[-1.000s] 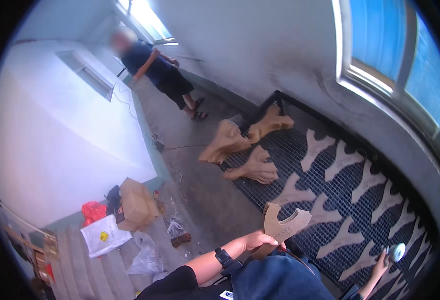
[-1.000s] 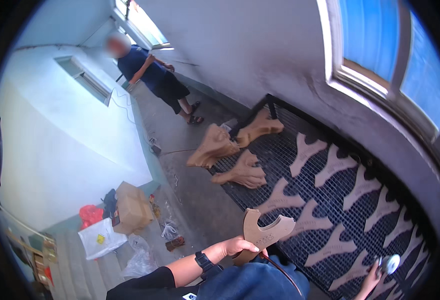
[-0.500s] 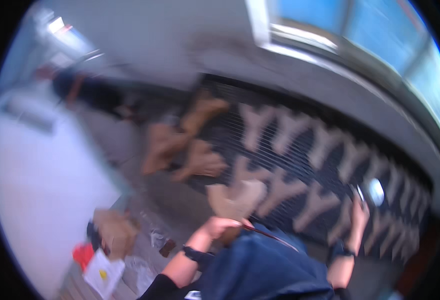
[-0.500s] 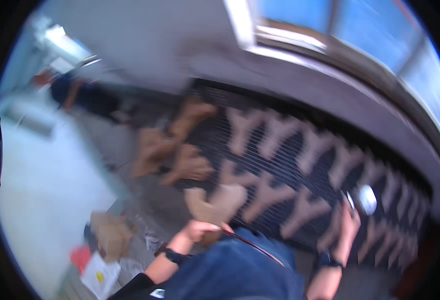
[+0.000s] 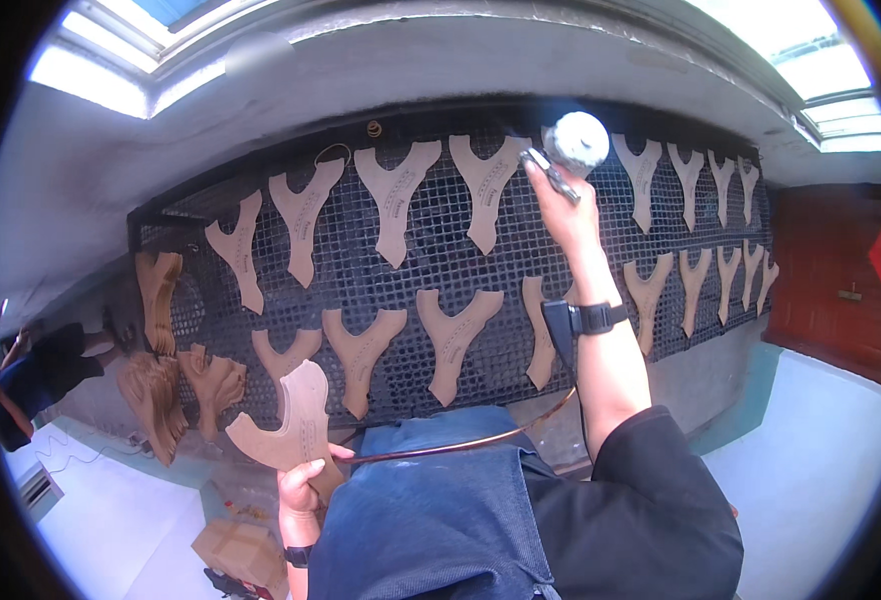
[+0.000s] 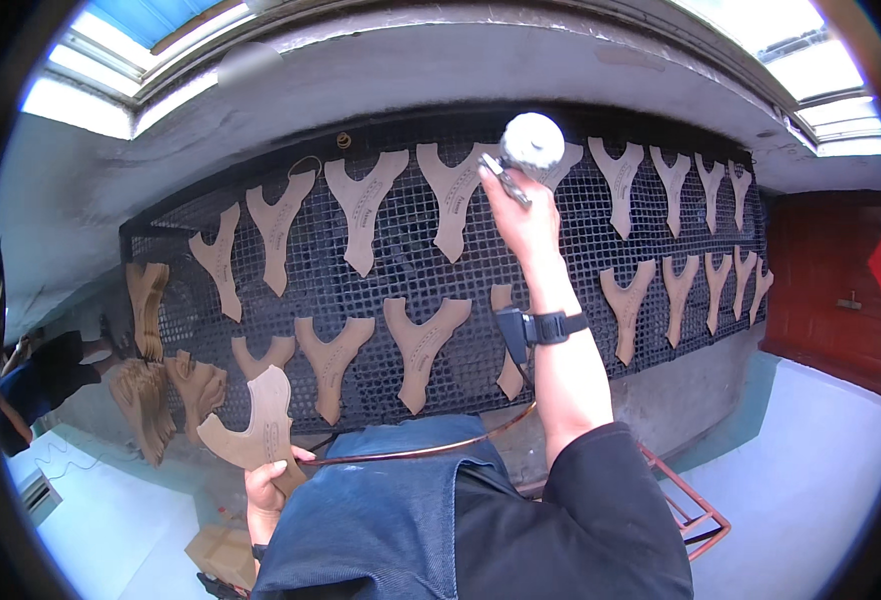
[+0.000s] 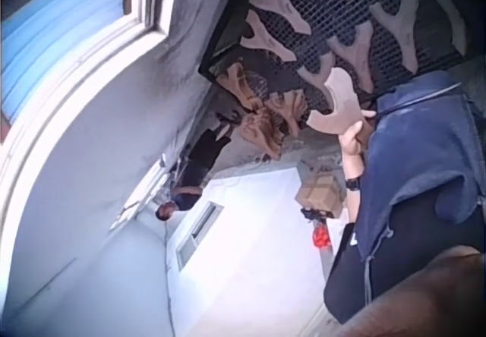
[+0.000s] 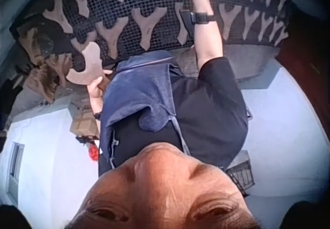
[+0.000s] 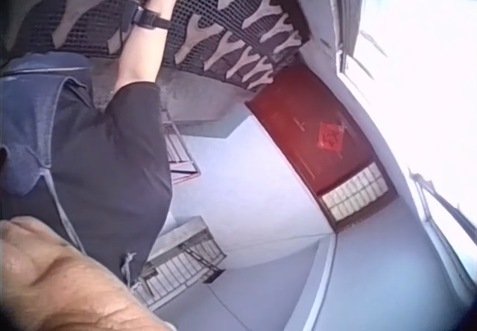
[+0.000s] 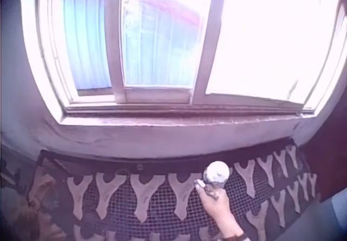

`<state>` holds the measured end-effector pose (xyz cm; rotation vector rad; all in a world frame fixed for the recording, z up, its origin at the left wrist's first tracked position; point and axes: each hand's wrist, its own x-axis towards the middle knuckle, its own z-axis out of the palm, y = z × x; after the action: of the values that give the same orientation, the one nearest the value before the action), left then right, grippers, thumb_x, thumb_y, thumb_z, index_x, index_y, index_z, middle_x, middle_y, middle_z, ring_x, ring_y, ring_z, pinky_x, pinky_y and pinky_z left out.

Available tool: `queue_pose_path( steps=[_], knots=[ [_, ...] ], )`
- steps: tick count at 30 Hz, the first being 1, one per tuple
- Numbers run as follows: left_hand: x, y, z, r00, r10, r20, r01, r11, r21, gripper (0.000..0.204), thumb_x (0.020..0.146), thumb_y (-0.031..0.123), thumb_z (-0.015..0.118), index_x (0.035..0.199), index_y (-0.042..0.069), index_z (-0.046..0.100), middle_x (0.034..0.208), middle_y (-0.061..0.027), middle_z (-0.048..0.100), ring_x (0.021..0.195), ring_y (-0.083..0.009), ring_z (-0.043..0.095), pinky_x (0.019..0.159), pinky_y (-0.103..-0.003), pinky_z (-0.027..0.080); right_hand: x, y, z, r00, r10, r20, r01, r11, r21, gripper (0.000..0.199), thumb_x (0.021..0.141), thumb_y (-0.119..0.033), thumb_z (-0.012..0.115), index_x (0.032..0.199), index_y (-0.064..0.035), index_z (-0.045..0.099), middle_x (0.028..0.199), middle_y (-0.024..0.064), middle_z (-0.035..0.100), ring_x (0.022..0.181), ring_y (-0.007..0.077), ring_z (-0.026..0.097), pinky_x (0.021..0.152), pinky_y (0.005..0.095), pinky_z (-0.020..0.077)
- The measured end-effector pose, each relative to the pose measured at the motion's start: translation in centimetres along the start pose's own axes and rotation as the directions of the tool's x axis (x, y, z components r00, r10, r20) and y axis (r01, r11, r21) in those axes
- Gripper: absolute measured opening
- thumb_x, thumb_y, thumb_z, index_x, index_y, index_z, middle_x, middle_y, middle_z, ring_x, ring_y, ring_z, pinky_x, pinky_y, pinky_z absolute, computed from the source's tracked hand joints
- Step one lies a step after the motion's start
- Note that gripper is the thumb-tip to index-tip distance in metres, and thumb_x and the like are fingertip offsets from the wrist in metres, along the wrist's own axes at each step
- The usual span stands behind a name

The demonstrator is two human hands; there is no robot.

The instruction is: Applying adhesive or paint to shoe component patterns using a spray gun on a grid table.

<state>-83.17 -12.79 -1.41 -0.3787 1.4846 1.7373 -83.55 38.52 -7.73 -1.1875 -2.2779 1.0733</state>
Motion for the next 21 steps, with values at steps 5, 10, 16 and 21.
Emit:
queue_pose_path(
  steps=[5,10,16,21],
  knots=[
    [0.2,0.1,0.5,0.998,-0.046,-0.031,0.048,0.997,0.052,0.064,0.07,0.021,0.066,0.125,-0.011,0.057,0.109,-0.0235,0.069,0.093,-0.0361,0.07,0.088,-0.045,0.057,1.7,-0.4,1.5,0.982,0.042,0.184,-0.026,0.996,-0.084,0.045,0.095,-0.052,0.068,0.107,-0.0095,0.076,0.09,0.017,0.075,0.093,0.0355,0.074,0.083,0.0437,0.0563],
    [0.5,0.0,0.1,0.995,-0.077,-0.059,0.08,0.995,0.062,0.074,0.067,0.021,0.068,0.133,-0.011,0.053,0.119,-0.0208,0.064,0.091,-0.0366,0.071,0.086,-0.046,0.059,2.1,1.8,1.6,0.979,0.094,0.182,-0.069,0.987,-0.143,0.045,0.094,-0.052,0.067,0.103,-0.0088,0.077,0.092,0.0185,0.076,0.095,0.0374,0.074,0.085,0.0456,0.0562],
    [0.5,0.4,0.5,0.994,-0.078,-0.076,0.083,0.994,0.065,0.076,0.067,0.02,0.068,0.134,-0.011,0.052,0.119,-0.0208,0.064,0.09,-0.0359,0.07,0.086,-0.045,0.058,6.1,2.7,1.8,0.996,0.08,0.045,-0.074,0.989,-0.129,0.047,0.094,-0.052,0.067,0.098,-0.0064,0.077,0.092,0.0203,0.075,0.095,0.0376,0.073,0.085,0.0455,0.0561],
    [-0.1,0.3,1.0,0.993,-0.046,-0.105,0.051,0.997,0.049,0.08,0.067,0.021,0.069,0.138,-0.01,0.049,0.122,-0.0205,0.063,0.09,-0.0357,0.071,0.084,-0.045,0.058,7.1,0.9,2.9,0.997,0.064,0.053,-0.059,0.994,-0.097,0.047,0.094,-0.053,0.067,0.099,-0.0068,0.076,0.091,0.0191,0.075,0.094,0.0358,0.074,0.084,0.0448,0.0559]
  ],
)
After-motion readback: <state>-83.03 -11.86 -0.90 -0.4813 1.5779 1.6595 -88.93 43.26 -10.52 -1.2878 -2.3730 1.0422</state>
